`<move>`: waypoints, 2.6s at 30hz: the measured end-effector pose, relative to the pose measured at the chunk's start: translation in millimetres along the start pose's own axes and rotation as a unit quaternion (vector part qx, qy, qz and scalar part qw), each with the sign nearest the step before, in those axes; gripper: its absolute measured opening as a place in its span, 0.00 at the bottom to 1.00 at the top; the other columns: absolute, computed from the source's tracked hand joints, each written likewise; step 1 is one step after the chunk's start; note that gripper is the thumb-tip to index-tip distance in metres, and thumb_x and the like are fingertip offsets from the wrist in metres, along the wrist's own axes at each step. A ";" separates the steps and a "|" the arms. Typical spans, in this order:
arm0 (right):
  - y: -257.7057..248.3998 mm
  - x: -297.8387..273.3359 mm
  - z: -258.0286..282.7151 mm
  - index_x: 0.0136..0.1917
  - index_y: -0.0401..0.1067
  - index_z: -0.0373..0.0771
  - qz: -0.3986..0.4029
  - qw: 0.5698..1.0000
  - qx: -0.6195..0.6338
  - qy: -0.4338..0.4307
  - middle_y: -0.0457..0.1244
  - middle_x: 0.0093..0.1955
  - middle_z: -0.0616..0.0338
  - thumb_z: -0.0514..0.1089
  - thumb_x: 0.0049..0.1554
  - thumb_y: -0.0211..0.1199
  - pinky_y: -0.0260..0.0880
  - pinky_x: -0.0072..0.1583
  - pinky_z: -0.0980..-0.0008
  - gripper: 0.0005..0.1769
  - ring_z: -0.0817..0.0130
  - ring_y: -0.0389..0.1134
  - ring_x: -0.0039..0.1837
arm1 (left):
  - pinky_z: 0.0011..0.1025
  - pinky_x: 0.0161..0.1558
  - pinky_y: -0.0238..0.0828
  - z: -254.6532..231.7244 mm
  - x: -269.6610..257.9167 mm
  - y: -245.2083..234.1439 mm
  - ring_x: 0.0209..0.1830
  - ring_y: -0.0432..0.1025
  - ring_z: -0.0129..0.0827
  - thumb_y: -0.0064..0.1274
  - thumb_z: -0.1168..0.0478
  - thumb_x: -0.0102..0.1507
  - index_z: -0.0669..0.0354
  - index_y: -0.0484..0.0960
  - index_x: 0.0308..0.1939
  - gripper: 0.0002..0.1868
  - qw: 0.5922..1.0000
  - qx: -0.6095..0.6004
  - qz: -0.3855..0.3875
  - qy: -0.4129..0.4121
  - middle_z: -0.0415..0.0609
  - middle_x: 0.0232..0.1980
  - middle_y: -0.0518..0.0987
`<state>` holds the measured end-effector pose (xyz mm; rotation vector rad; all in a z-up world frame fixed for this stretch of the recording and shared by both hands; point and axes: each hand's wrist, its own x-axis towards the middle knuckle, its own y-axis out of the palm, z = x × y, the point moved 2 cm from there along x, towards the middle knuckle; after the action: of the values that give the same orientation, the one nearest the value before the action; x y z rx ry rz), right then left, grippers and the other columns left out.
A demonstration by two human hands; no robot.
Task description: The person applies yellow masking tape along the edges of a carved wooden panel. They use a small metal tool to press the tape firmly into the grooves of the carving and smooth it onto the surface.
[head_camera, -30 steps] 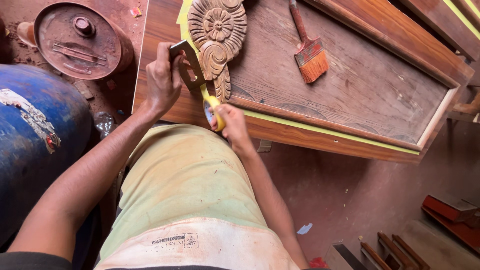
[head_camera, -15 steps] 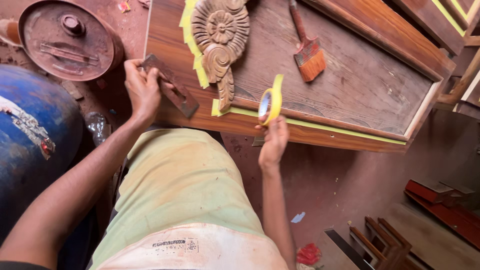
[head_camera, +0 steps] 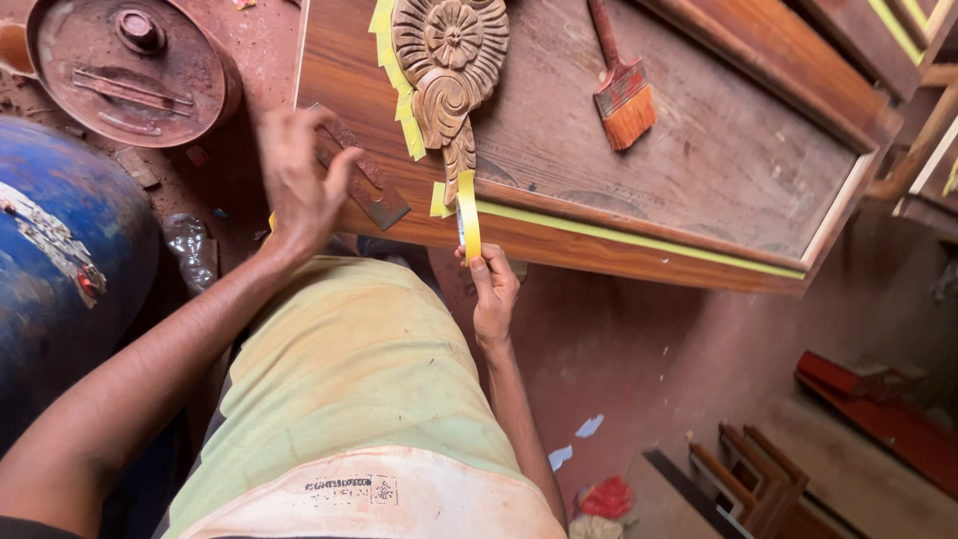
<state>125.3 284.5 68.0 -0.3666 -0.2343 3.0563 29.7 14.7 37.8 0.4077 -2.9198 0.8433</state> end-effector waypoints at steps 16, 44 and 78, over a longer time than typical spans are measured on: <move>-25.5 8.4 -29.3 0.59 0.77 0.31 0.136 0.988 0.038 0.065 0.69 0.49 0.60 0.40 0.68 0.58 0.63 0.48 0.78 0.13 0.79 0.65 0.47 | 0.19 0.30 0.70 -43.3 -50.6 98.1 0.28 0.72 0.19 0.62 0.65 0.63 0.68 0.85 0.42 0.08 0.871 -0.332 0.109 -0.345 0.45 0.34 0.84; -76.1 10.5 -44.0 0.49 0.75 0.33 0.199 0.953 -0.004 0.227 0.71 0.38 0.56 0.46 0.65 0.58 0.61 0.32 0.82 0.14 0.77 0.71 0.37 | 0.29 0.30 0.75 -15.8 -25.9 135.3 0.28 0.78 0.30 0.69 0.67 0.57 0.59 0.91 0.36 0.05 0.987 -0.062 -0.074 -0.130 0.51 0.33 0.85; -50.4 13.5 2.0 0.50 0.75 0.32 0.116 0.972 -0.028 0.203 0.70 0.39 0.56 0.45 0.65 0.59 0.60 0.34 0.83 0.12 0.79 0.69 0.37 | 0.40 0.32 0.75 -23.6 -19.5 150.6 0.31 0.79 0.44 0.61 0.75 0.59 0.62 0.69 0.46 0.18 0.995 0.025 -0.056 -0.082 0.52 0.30 0.78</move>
<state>113.5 334.9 74.7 -1.0772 -0.2720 3.1010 7.2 154.3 -22.2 0.6703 -2.9933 0.9095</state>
